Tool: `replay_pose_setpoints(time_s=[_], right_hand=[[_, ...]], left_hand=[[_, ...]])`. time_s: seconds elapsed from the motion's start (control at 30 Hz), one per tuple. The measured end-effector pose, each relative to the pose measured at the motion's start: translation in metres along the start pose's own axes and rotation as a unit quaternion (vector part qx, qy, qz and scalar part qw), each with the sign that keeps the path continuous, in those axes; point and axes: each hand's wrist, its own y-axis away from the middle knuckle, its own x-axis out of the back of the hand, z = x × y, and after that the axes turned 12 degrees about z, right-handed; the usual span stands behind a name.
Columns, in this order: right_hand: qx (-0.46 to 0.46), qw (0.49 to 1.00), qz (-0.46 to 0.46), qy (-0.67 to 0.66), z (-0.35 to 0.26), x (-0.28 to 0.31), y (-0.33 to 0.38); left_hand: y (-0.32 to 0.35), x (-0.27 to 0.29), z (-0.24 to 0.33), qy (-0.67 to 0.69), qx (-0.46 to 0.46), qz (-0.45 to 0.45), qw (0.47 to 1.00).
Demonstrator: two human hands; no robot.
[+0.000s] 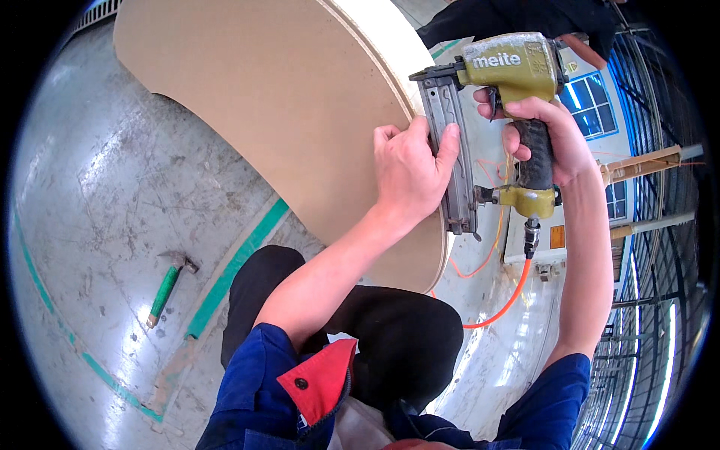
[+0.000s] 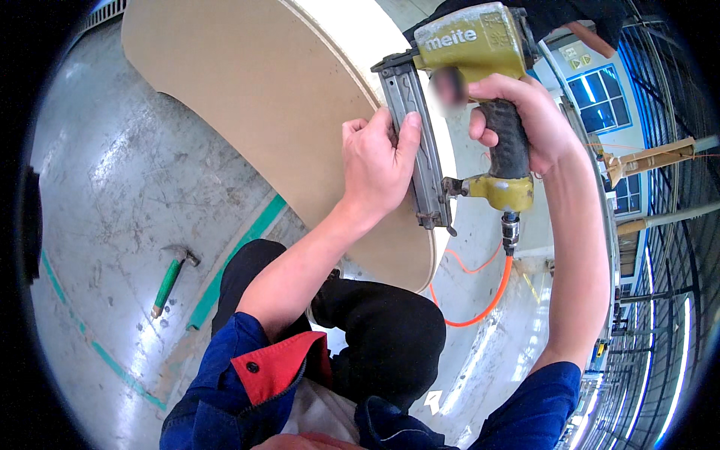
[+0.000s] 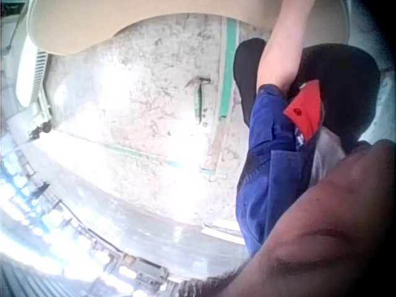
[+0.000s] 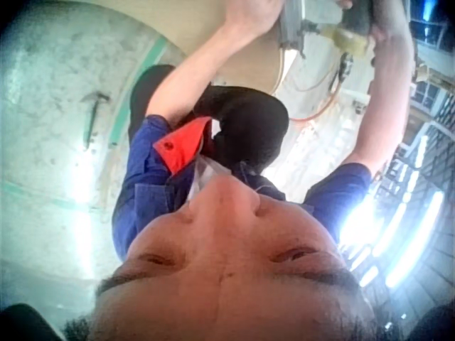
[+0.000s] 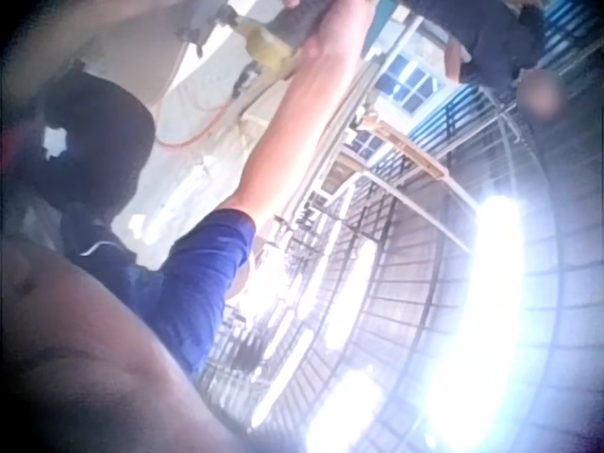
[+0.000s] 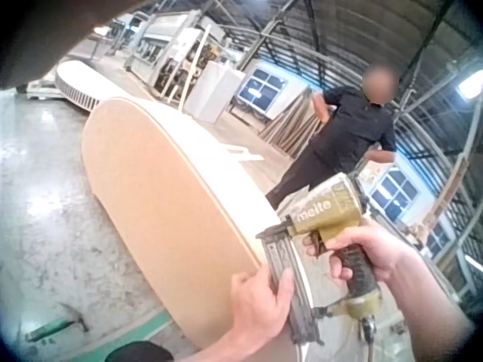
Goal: The person kneels on the floor and uses a pneumatic nail gun to attach a thin wooden strip to the edge of a large curved wooden panel. They repeatedly hammer the strip into place with a hammer and drive nails along the seam with the nail gun.
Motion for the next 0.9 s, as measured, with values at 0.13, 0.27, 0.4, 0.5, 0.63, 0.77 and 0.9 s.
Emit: replay_pose_setpoints(time_s=[0.13, 0.27, 0.4, 0.5, 0.63, 0.77, 0.9], right_hand=[[0.006, 1.0, 0.016, 0.004, 0.003, 0.003, 0.002], [0.004, 1.0, 0.0, 0.016, 0.005, 0.006, 0.003], [0.014, 1.0, 0.005, 0.017, 0.016, 0.01, 0.01], [-0.002, 0.999, 0.026, 0.018, 0.025, 0.016, 0.019], [-0.016, 0.999, 0.037, 0.014, 0.035, 0.023, 0.027], [-0.024, 0.999, 0.033, 0.018, 0.041, 0.028, 0.03], [-0.029, 0.999, 0.011, 0.026, 0.045, 0.031, 0.03]], left_hand=[[0.005, -0.001, -0.001, -0.03, -0.013, 0.002, 0.999], [0.009, -0.001, 0.001, -0.017, -0.005, 0.006, 1.0], [0.02, -0.003, 0.002, -0.022, -0.001, 0.001, 1.0], [0.031, -0.005, 0.003, -0.018, -0.007, -0.009, 1.0], [0.044, -0.009, 0.002, -0.008, -0.008, -0.013, 1.0], [0.05, -0.012, 0.002, -0.005, -0.005, -0.018, 1.0], [0.054, -0.012, 0.002, -0.009, -0.006, -0.014, 1.0]])
